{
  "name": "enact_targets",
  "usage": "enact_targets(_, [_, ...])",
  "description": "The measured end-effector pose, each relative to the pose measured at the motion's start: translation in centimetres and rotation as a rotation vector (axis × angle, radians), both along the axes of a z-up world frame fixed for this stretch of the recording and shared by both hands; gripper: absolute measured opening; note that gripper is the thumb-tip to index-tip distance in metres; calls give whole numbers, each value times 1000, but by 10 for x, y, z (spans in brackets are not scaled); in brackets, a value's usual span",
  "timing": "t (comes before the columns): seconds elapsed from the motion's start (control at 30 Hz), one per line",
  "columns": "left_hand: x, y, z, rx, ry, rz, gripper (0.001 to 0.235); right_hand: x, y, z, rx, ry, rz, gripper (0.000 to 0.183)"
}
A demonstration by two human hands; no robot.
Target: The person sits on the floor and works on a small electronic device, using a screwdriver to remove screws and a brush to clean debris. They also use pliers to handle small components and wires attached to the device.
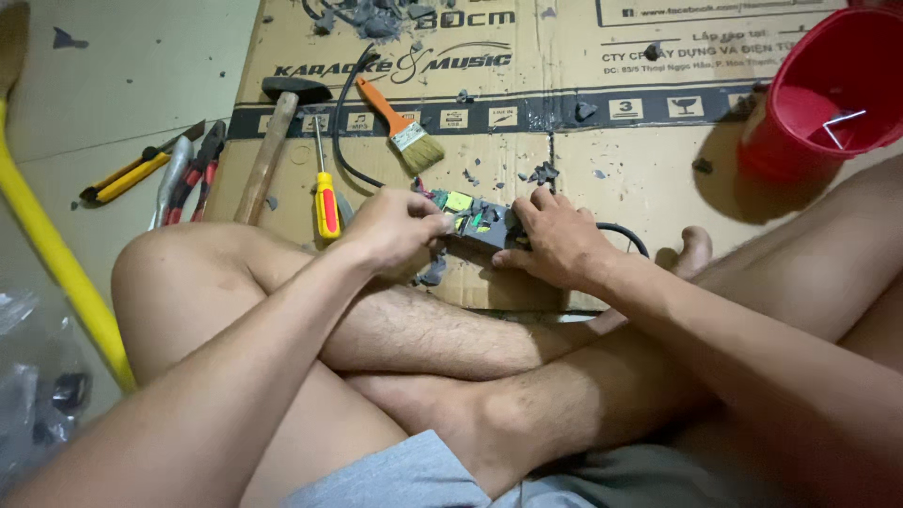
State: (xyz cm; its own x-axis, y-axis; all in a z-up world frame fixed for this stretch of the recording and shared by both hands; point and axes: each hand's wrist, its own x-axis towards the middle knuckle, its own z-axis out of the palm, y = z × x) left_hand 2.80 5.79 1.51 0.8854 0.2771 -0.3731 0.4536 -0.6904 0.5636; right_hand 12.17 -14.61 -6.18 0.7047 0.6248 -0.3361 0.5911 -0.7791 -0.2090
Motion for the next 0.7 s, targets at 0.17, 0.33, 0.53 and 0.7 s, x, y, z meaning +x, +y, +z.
enact_targets(0.17, [4,4,-8,-32,23,49,28,2,0,0,11,-9,-1,68])
enact_targets(0.33, [15,-38,-21,195,59,4,22,-9,-6,10,40,-10,34,61])
enact_targets(0.53, [1,-47,9,67,130,208,33,2,-4,-5,35,-29,33,69])
enact_targets(0.7, [-6,-43,-33,-194,116,413,29,-1,-5,-4,57,-45,15,63])
